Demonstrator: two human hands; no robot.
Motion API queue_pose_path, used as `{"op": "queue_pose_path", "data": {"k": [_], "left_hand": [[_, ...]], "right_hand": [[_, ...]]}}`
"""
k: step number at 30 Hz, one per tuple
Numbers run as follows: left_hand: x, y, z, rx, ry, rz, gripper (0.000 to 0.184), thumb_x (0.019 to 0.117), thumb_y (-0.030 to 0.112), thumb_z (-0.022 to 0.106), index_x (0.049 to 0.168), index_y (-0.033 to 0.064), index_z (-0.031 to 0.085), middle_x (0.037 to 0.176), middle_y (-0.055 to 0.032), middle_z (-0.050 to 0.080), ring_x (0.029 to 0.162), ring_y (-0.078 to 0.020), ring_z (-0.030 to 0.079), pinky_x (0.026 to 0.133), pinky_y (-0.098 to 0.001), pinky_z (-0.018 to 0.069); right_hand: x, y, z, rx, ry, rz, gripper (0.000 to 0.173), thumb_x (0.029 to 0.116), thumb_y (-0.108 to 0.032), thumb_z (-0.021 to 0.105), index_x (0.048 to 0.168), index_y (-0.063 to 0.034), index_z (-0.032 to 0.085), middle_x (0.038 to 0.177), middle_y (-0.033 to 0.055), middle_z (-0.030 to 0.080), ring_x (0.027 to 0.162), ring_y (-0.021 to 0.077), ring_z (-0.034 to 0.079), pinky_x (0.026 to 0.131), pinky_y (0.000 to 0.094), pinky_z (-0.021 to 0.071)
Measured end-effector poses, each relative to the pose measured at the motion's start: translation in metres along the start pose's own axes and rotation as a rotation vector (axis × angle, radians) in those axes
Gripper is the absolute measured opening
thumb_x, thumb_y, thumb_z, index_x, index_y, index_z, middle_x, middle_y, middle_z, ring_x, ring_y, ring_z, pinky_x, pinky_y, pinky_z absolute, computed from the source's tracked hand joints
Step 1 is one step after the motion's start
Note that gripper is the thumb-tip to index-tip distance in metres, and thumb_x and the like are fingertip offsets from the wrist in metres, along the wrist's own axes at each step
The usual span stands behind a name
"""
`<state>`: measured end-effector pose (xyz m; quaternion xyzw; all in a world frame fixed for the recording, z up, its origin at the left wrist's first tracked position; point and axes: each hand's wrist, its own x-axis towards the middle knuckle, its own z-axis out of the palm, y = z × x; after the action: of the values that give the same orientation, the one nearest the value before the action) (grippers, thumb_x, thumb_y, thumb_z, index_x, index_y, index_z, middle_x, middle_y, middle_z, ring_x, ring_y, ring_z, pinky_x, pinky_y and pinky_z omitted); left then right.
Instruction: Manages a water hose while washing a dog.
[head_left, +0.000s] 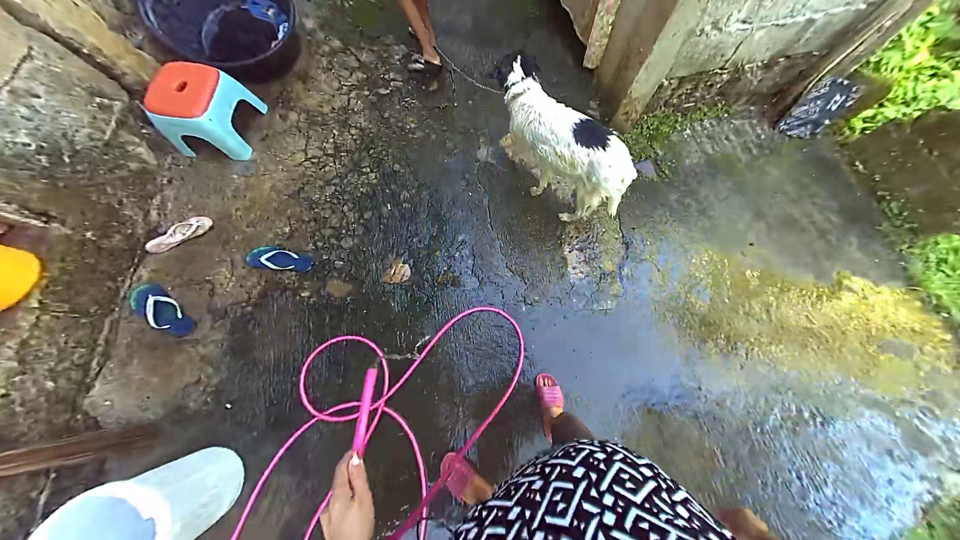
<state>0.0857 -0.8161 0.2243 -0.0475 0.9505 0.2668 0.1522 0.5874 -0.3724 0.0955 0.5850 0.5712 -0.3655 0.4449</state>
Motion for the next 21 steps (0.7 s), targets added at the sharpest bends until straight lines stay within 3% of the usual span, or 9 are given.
{"op": "queue_pose_path", "data": {"k": [2, 5, 8, 11, 14, 19, 21], "left_hand": [[0.021, 0.057, 0.006, 0.014, 0.039, 0.077, 0.048, 0.1121, 0.026, 0.034, 0.140, -0.0071, 0.055, 0.117, -0.0385, 0.065, 0.110, -0.0568, 0.063, 0.096, -0.0723, 0.0424], [0.066, 0.178, 0.006, 0.019, -0.017, 0.245, 0.049, 0.1126, 0.027, 0.033, 0.144, -0.0066, 0.051, 0.124, -0.0381, 0.062, 0.118, -0.0550, 0.060, 0.101, -0.0692, 0.0415], [0.108, 0.298, 0.000, -0.007, -0.018, 0.412, 0.047, 0.1130, 0.023, 0.030, 0.147, -0.0057, 0.046, 0.126, -0.0385, 0.060, 0.119, -0.0544, 0.059, 0.102, -0.0676, 0.0413], [0.141, 0.392, -0.005, -0.039, 0.029, 0.539, 0.048, 0.1134, 0.025, 0.029, 0.149, -0.0033, 0.044, 0.128, -0.0371, 0.059, 0.120, -0.0533, 0.059, 0.102, -0.0680, 0.0418], [0.168, 0.465, -0.010, -0.057, 0.076, 0.624, 0.047, 0.1133, 0.025, 0.030, 0.149, -0.0033, 0.044, 0.128, -0.0356, 0.060, 0.120, -0.0509, 0.060, 0.103, -0.0649, 0.0428], [0.220, 0.550, -0.002, -0.133, 0.129, 0.702, 0.046, 0.1129, 0.024, 0.032, 0.146, -0.0028, 0.047, 0.125, -0.0328, 0.063, 0.117, -0.0471, 0.062, 0.102, -0.0602, 0.0444], [0.252, 0.579, 0.003, -0.157, 0.140, 0.715, 0.047, 0.1128, 0.024, 0.031, 0.148, -0.0026, 0.046, 0.129, -0.0314, 0.062, 0.121, -0.0445, 0.062, 0.105, -0.0572, 0.0439]], "right_hand": [[0.012, -0.037, -0.045, 0.161, 0.093, -0.081, 0.037, 0.1103, -0.023, 0.046, 0.127, 0.0048, 0.063, 0.114, 0.0246, 0.067, 0.097, 0.0328, 0.066, 0.090, 0.0518, 0.0517], [0.006, -0.125, -0.131, 0.263, 0.212, -0.283, 0.036, 0.1102, -0.018, 0.046, 0.135, 0.0047, 0.059, 0.118, 0.0291, 0.066, 0.098, 0.0390, 0.067, 0.090, 0.0567, 0.0526], [-0.042, -0.213, -0.203, 0.362, 0.315, -0.519, 0.034, 0.1100, -0.012, 0.040, 0.136, 0.0007, 0.058, 0.111, 0.0223, 0.067, 0.077, 0.0267, 0.063, 0.072, 0.0458, 0.0528], [-0.074, -0.254, -0.233, 0.442, 0.380, -0.685, 0.033, 0.1088, -0.011, 0.039, 0.132, -0.0016, 0.061, 0.100, 0.0132, 0.068, 0.063, 0.0141, 0.056, 0.060, 0.0346, 0.0494], [-0.077, -0.258, -0.229, 0.384, 0.386, -0.667, 0.034, 0.1086, -0.010, 0.040, 0.133, -0.0014, 0.062, 0.104, 0.0170, 0.069, 0.069, 0.0212, 0.062, 0.066, 0.0420, 0.0525], [-0.048, -0.229, -0.206, 0.358, 0.417, -0.607, 0.030, 0.1069, -0.007, 0.047, 0.129, 0.0043, 0.064, 0.113, 0.0271, 0.070, 0.099, 0.0388, 0.069, 0.092, 0.0577, 0.0522], [-0.051, -0.227, -0.209, 0.368, 0.483, -0.655, 0.030, 0.1053, -0.006, 0.048, 0.124, 0.0100, 0.065, 0.109, 0.0309, 0.070, 0.099, 0.0420, 0.070, 0.091, 0.0582, 0.0534]]}}
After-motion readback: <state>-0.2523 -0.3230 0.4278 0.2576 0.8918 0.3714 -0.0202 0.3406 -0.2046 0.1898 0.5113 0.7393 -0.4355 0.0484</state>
